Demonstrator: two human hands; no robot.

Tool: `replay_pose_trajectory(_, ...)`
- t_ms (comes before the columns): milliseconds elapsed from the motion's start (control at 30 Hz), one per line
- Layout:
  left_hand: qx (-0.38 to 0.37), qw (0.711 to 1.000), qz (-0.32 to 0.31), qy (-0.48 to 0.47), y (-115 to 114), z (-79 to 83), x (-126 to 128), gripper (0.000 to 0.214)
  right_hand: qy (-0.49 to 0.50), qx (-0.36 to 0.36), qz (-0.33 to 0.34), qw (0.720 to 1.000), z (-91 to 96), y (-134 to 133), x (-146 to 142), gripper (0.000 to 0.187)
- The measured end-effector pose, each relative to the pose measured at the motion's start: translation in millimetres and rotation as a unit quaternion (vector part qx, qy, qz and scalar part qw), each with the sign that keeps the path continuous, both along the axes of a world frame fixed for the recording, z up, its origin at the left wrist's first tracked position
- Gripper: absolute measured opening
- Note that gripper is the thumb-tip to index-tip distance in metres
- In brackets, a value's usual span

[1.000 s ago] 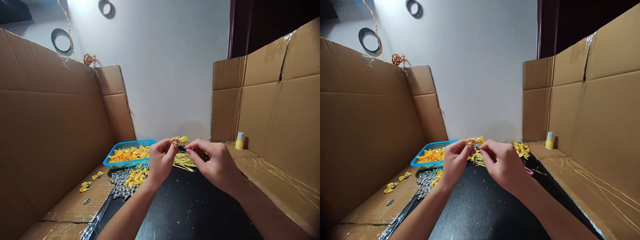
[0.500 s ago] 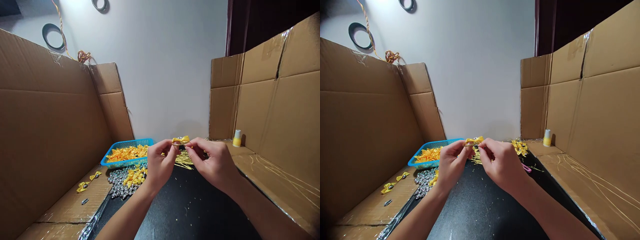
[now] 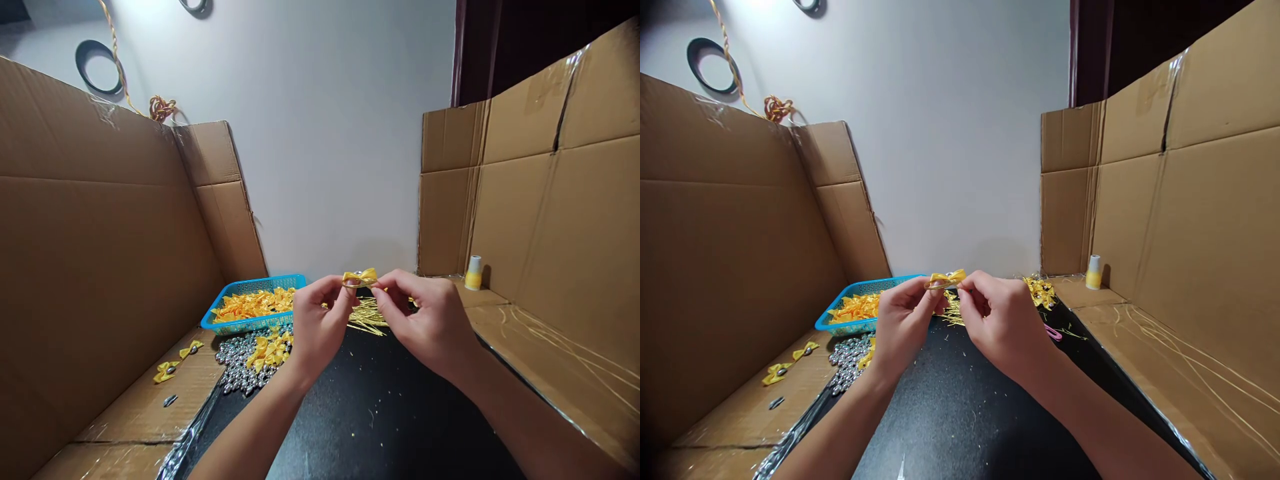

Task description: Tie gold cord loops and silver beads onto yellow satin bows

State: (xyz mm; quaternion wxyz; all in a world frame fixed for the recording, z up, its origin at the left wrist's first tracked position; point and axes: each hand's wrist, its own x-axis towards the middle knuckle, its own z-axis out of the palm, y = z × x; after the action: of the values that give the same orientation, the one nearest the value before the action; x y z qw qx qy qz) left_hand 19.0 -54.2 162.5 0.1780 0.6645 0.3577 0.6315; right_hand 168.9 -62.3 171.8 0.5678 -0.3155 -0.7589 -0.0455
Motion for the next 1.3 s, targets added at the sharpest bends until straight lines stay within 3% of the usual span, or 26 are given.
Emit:
replay_pose_trajectory(400, 0.026, 0.998, 0.045, 0.040, -0.5, 0.6, 0.3, 0.022, 0.000, -0.007, 0.000, 1.000, -1.2, 0.6, 0.7, 0.014)
replay_pose_trajectory(667, -0.079, 0.994, -0.079, 0.013, -0.8, 8.6, -0.1, 0.029, 0.009, -0.024, 0.002, 1.000, -0.8, 3.4, 1.9, 0.012)
replay_pose_trajectory(1300, -0.080, 0.992, -0.093, 0.014, 2.2, 8.1, -3.5, 0.037, 0.012, -0.081, 0.022, 0.996, 4.3, 0.8, 6.5, 0.014)
